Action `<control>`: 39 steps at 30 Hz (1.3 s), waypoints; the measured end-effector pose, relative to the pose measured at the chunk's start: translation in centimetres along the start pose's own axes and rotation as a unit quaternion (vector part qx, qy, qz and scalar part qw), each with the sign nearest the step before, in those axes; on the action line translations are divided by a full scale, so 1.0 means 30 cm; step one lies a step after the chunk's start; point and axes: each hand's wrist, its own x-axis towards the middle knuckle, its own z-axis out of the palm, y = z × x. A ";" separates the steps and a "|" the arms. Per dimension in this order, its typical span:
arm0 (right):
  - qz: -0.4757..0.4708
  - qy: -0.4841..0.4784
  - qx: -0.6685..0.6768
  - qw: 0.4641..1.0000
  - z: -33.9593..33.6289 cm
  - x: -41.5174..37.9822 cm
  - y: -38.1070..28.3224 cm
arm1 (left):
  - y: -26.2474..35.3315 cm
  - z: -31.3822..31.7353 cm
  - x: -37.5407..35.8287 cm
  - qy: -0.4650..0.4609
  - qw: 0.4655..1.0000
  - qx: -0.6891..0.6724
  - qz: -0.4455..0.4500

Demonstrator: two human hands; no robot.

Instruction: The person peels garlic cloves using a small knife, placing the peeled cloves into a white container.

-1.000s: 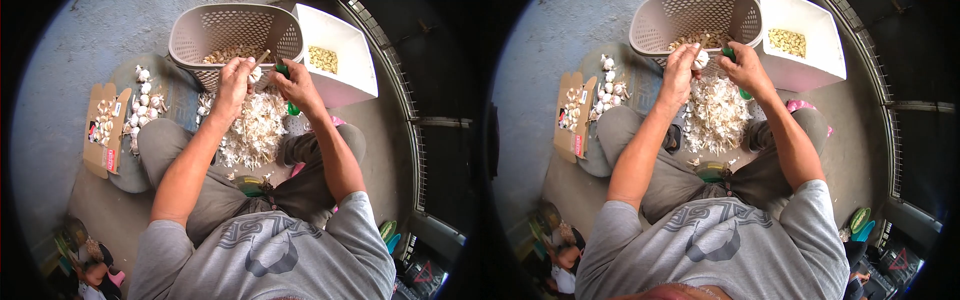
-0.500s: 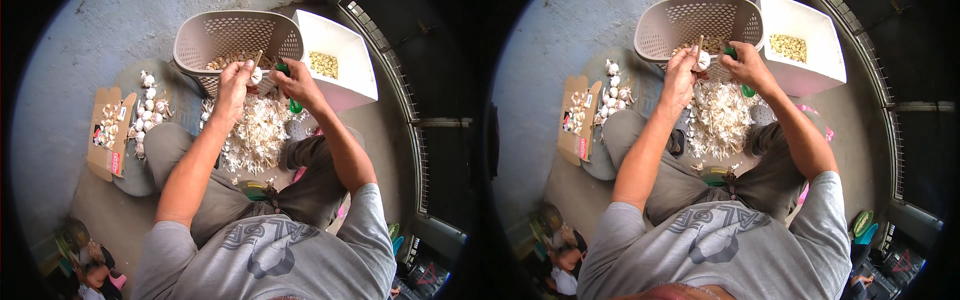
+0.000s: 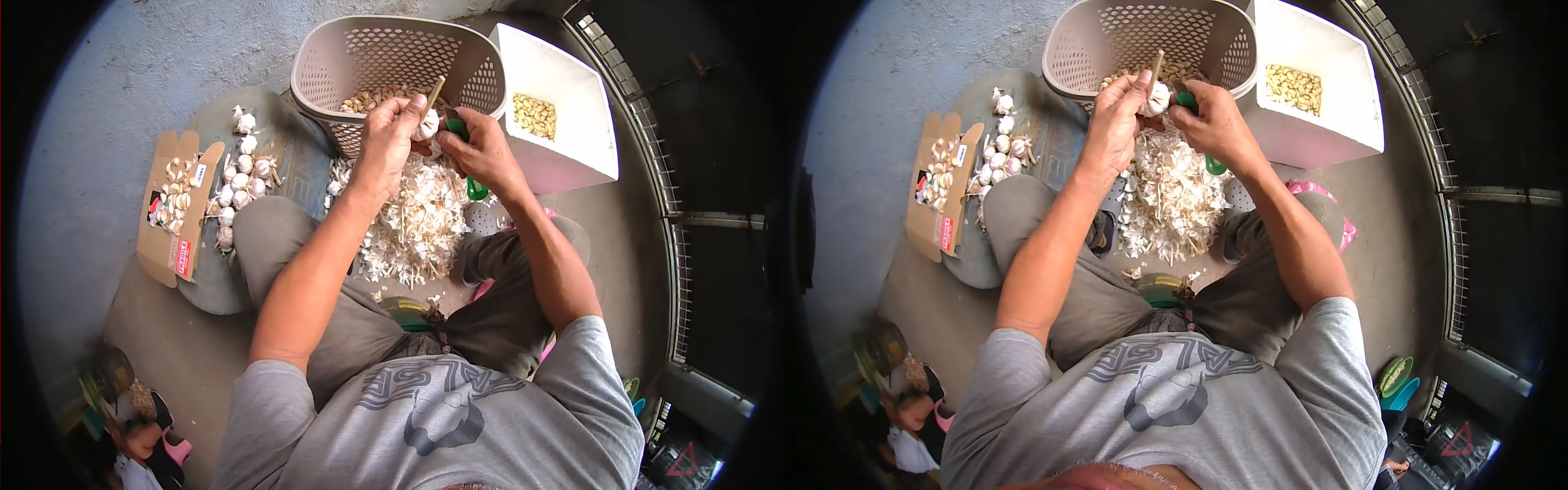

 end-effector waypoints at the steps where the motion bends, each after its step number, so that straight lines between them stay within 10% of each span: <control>1: -0.001 -0.008 -0.018 1.000 0.000 0.005 0.008 | 0.006 -0.002 0.000 -0.002 1.000 0.000 -0.010; 28: -0.078 0.009 0.012 0.997 0.008 -0.005 -0.033 | 0.015 -0.010 -0.013 -0.001 0.995 -0.073 -0.071; 39: -0.204 0.008 -0.248 0.947 -0.022 -0.044 -0.089 | 0.013 -0.019 -0.002 -0.009 0.996 -0.093 -0.005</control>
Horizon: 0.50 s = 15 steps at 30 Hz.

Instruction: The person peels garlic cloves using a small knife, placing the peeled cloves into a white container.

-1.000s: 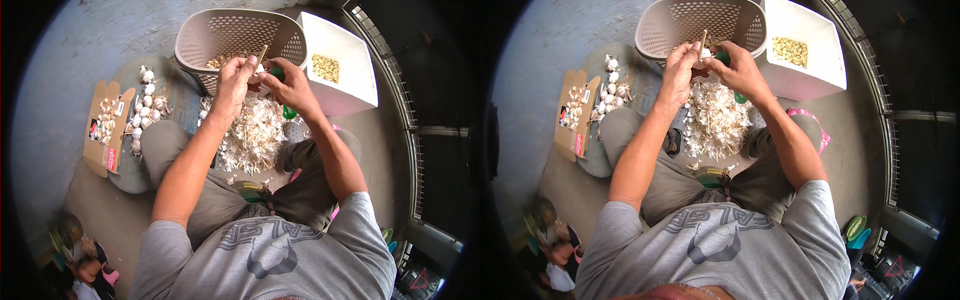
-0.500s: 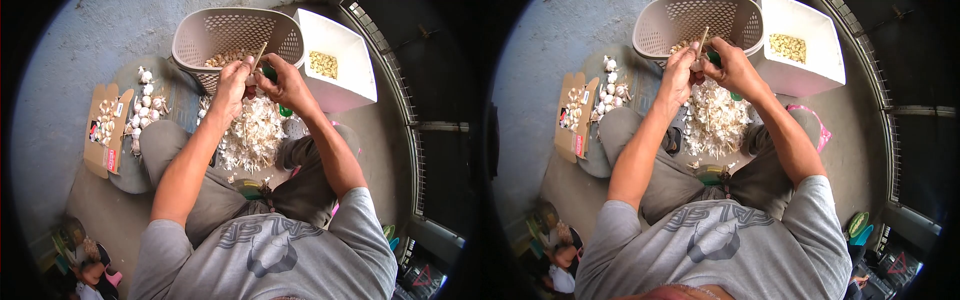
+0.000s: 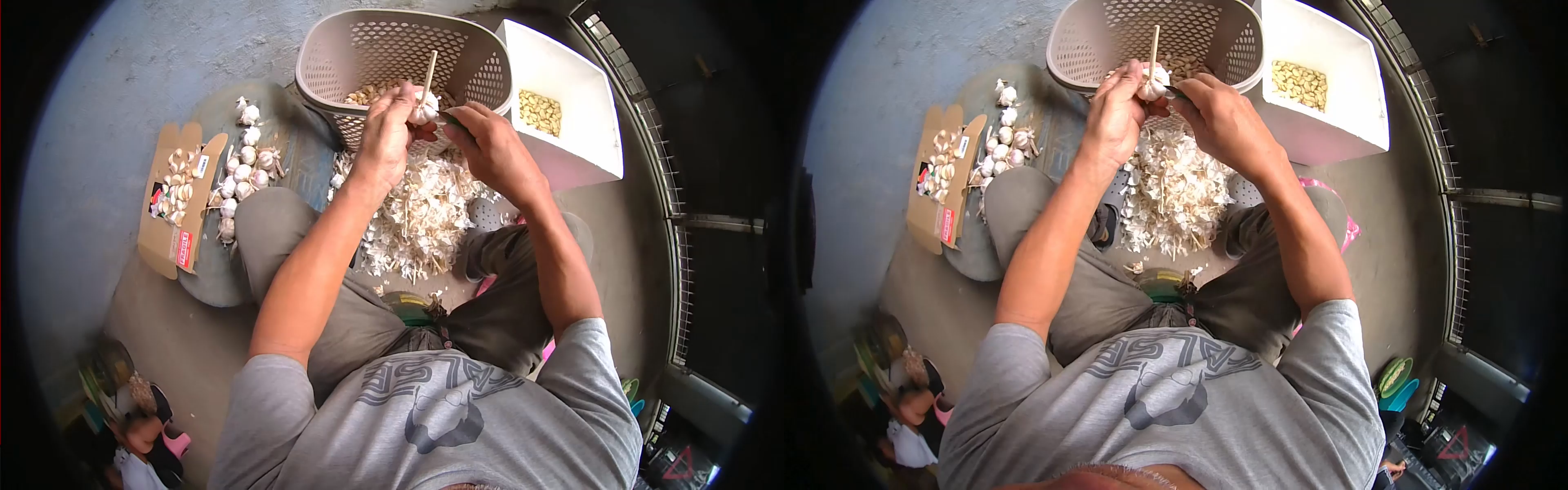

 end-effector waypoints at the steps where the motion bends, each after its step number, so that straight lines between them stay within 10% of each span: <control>1: 0.005 -0.001 -0.004 1.000 0.006 0.001 0.003 | -0.003 0.000 0.000 -0.004 1.000 0.022 0.006; 15: 0.049 -0.123 -0.117 0.984 0.060 -0.031 0.057 | -0.046 0.017 0.002 0.035 0.992 0.086 0.085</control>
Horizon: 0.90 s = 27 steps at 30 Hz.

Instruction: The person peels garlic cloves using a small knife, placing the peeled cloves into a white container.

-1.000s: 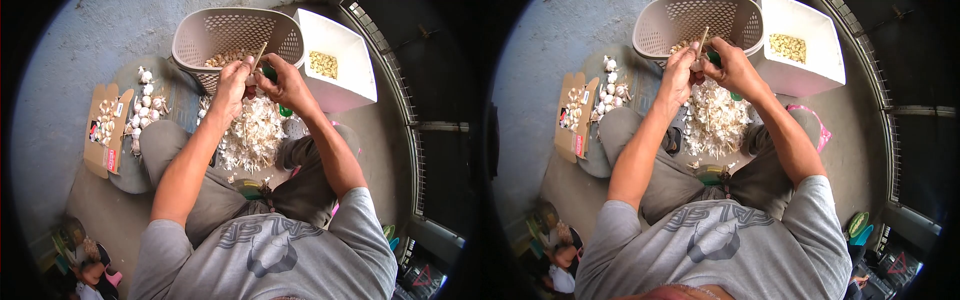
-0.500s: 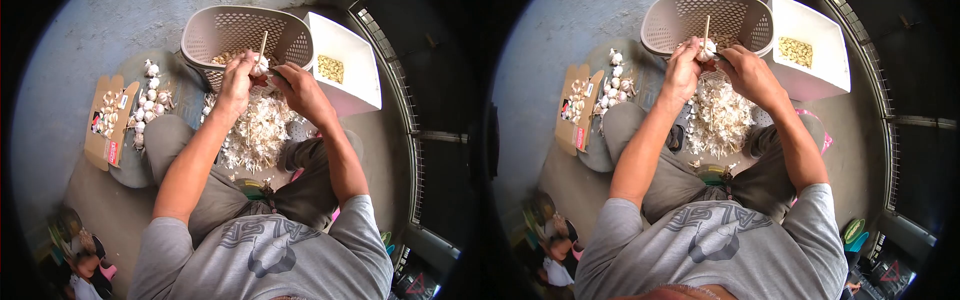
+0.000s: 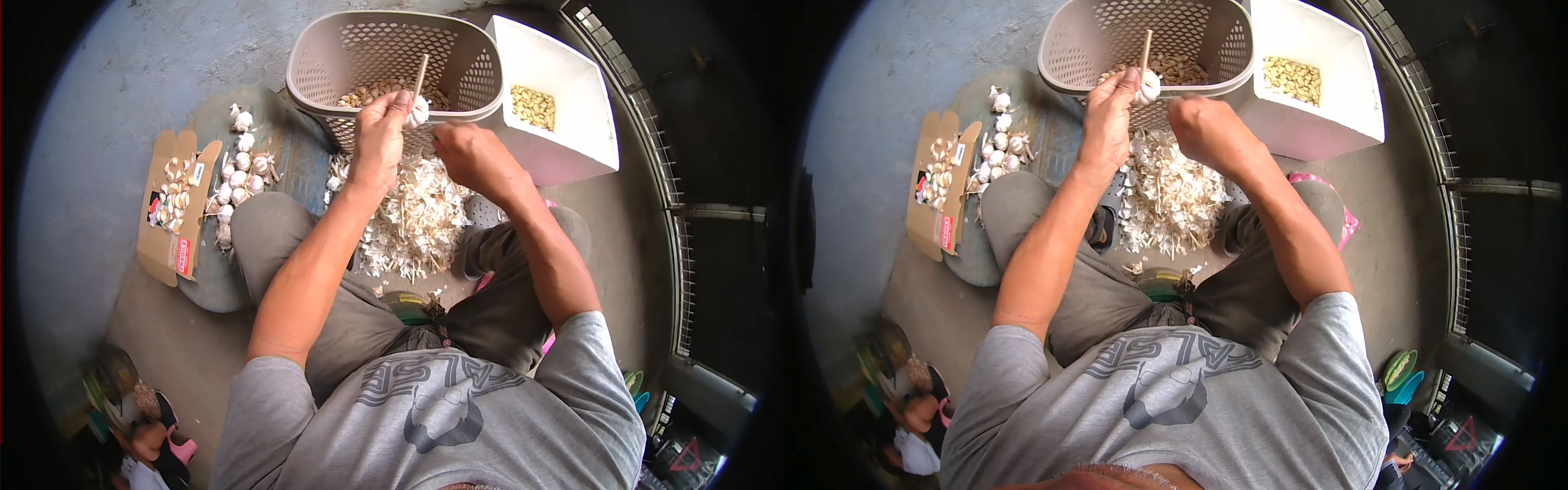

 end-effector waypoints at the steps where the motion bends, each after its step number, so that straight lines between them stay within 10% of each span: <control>1: 0.033 -0.055 -0.018 0.998 0.022 0.000 0.020 | 0.022 0.006 -0.002 -0.003 1.000 -0.012 0.004; 4: -0.001 -0.024 -0.020 0.999 0.061 -0.002 0.064 | 0.064 0.005 0.007 0.017 1.000 0.010 -0.003; 10: 0.153 0.042 0.391 0.907 -0.091 0.029 0.009 | 0.041 -0.014 0.006 -0.036 0.999 -0.008 -0.009; 27: 0.121 0.077 0.503 0.852 -0.055 0.030 0.003 | 0.023 -0.025 -0.003 -0.083 0.988 -0.073 -0.103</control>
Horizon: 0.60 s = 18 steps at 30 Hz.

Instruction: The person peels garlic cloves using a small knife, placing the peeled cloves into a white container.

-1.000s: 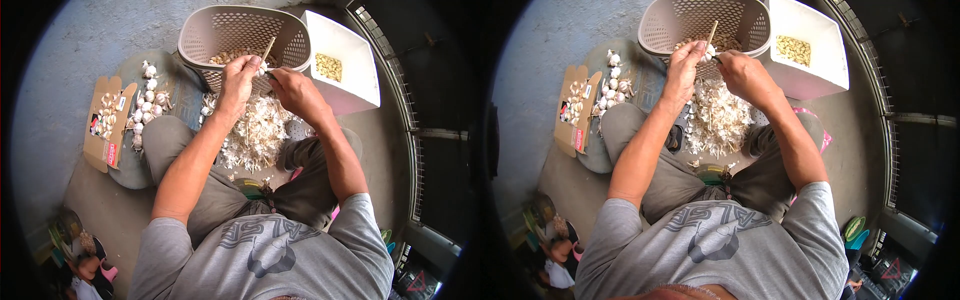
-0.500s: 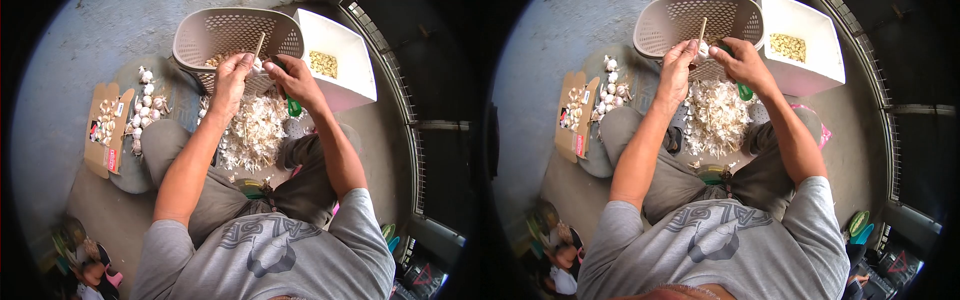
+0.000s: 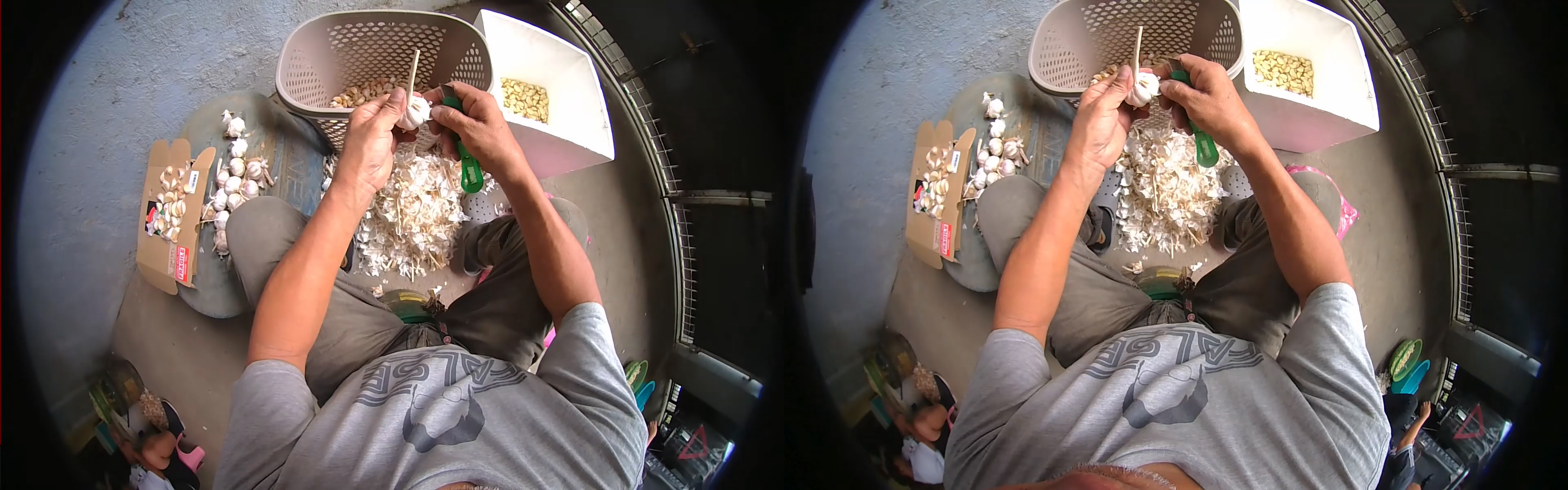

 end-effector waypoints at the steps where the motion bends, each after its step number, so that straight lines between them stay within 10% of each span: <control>1: 0.009 0.007 -0.011 1.000 -0.002 -0.001 -0.007 | -0.001 0.000 0.001 0.004 1.000 0.002 0.000; 7: -0.122 -0.015 -0.331 0.936 -0.021 -0.029 -0.044 | 0.008 -0.001 0.010 0.033 0.996 0.071 0.039; 18: -0.157 -0.036 -0.401 0.902 -0.012 -0.040 -0.046 | 0.002 0.019 0.011 0.018 0.991 0.120 0.063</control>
